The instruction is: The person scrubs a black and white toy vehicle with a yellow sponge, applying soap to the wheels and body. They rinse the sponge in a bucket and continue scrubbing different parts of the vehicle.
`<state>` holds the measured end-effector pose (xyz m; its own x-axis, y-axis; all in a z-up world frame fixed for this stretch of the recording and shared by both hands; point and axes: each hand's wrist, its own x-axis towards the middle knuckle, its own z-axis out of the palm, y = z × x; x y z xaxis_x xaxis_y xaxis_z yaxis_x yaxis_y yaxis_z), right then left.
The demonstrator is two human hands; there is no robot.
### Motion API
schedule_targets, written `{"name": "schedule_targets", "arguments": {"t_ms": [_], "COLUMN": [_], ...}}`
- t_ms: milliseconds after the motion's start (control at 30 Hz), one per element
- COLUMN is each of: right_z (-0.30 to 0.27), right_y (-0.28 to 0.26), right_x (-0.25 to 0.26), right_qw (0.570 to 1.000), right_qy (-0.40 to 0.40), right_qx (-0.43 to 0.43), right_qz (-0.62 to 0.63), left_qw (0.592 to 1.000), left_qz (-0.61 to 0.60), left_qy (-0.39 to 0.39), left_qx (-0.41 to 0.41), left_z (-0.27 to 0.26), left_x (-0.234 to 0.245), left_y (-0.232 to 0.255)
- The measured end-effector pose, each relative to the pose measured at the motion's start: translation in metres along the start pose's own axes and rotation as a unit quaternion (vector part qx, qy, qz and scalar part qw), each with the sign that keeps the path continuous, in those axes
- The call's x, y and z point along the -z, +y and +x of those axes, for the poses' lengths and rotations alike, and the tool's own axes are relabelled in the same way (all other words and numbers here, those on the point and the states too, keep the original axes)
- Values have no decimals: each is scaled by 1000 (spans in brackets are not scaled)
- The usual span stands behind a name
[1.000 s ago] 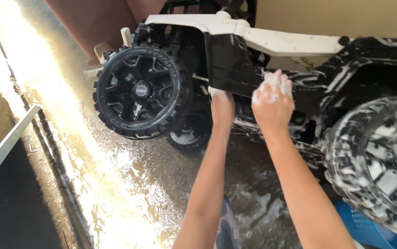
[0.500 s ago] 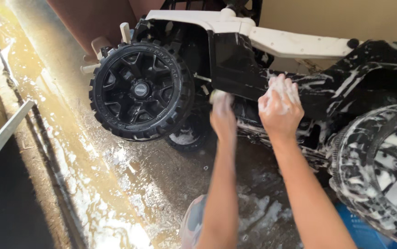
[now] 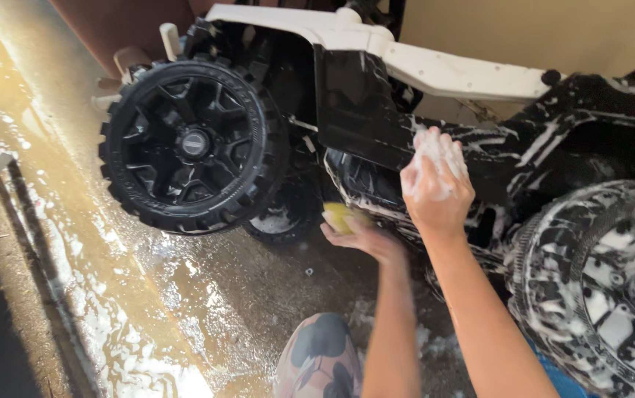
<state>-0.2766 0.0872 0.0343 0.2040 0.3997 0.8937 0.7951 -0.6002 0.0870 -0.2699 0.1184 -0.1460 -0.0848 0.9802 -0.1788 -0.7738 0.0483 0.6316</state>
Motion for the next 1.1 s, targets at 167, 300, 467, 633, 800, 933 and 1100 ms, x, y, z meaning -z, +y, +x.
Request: {"name": "schedule_targets", "arguments": {"t_ms": [167, 300, 467, 633, 800, 933, 1100], "right_z": [-2, -2, 1, -7, -58, -124, -160], "right_y": [-3, -6, -9, -5, -13, -20, -23], "right_x": [-8, -11, -12, -4, 12, 18, 2], "right_qw": [1000, 1000, 999, 1000, 990, 985, 993], "right_qy": [13, 21, 34, 8, -35, -58, -51], "right_qx": [-9, -22, -18, -2, 5, 12, 4], "right_qz": [2, -5, -4, 29, 140, 161, 104], "left_qw": [797, 942, 984, 973, 874, 939, 943], "left_qz": [381, 74, 9, 136, 384, 137, -105], "left_qy": [-256, -221, -153, -174, -119, -315, -175], "left_qx": [-394, 243, 92, -63, -273, -13, 262], "left_z": [112, 120, -1, -37, -27, -29, 15], "left_x": [-21, -50, -28, -6, 18, 70, 90], "left_y": [32, 81, 94, 17, -51, -36, 7]}}
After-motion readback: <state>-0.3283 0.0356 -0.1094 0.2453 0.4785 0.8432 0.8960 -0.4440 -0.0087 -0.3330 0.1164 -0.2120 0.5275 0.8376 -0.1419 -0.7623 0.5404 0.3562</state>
